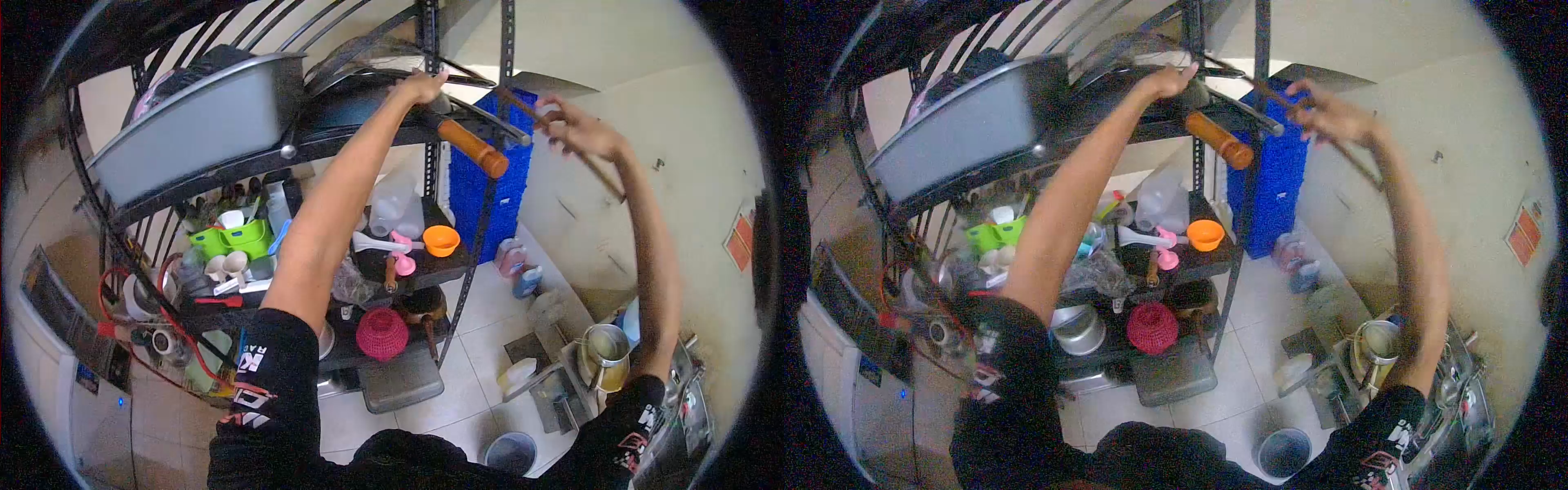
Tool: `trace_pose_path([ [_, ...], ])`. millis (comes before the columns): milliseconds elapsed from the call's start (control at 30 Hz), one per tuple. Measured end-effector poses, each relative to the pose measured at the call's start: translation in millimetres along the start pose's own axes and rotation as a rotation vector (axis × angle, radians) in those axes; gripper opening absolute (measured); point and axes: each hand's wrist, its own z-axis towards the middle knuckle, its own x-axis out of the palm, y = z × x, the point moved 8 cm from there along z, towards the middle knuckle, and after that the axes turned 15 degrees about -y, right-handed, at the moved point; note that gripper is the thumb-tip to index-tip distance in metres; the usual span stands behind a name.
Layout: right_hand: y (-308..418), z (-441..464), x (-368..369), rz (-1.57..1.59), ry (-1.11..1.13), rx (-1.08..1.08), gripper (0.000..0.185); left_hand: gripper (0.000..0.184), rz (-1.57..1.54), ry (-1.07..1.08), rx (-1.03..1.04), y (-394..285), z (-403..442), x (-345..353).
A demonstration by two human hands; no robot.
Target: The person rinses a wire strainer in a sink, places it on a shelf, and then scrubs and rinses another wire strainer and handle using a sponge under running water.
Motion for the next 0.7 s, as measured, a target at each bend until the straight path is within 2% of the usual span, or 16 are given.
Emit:
trace_pose_path([
  [33,-6,-8,12,-0.006,-0.012,0.007,0.049,0.099,-0.009,0.000,0.012,-9,-5,-6],
  [100,-12,-22,36,0.047,-0.021,-0.018,0.052,0.093,0.037,0.131,-0.045,-14,-24,-19],
  [133,-16,-26,43,0.050,-0.036,-0.014,0.052,0.094,-0.088,0.022,0.019,-12,-18,-17],
  [200,-14,-32,40,0.169,-0.213,-0.103,0.057,0.095,-0.061,0.001,0.071,1,-11,-14],
  [233,-16,-31,39,0.173,-0.217,-0.097,0.057,0.095,-0.031,-0.026,0.114,-2,-15,-22],
  [267,-17,-29,36,0.089,-0.236,-0.121,0.059,0.087,-0.097,-0.124,0.111,-1,-22,-33],
  [300,-18,-27,34,0.005,-0.252,-0.144,0.061,0.087,-0.093,-0.118,0.114,-7,-35,-42],
  [367,-16,-29,34,-0.008,-0.178,-0.138,0.062,0.084,-0.222,-0.198,0.217,-22,-54,-67],
  [400,-11,-32,36,-0.030,-0.103,-0.137,0.064,0.074,-0.164,-0.292,0.264,-12,-49,-62],
  [433,-1,-36,32,-0.027,-0.100,-0.141,0.064,0.074,-0.159,-0.293,0.262,-10,-50,-64],
  [500,9,-49,27,-0.089,-0.107,-0.017,0.075,0.058,-0.218,-0.341,0.274,-8,-56,-69],
  [533,10,-54,23,-0.084,-0.103,-0.016,0.075,0.058,-0.214,-0.337,0.273,-8,-60,-71],
  [600,4,-62,5,0.057,-0.175,-0.013,0.071,0.043,-0.275,-0.325,0.259,-9,-66,-75],
  [633,0,-67,2,0.058,-0.172,-0.014,0.071,0.043,-0.273,-0.325,0.256,-7,-68,-74],
  [700,-15,-79,0,0.250,-0.171,0.061,0.068,0.038,-0.273,-0.489,0.425,-13,-80,-82],
])
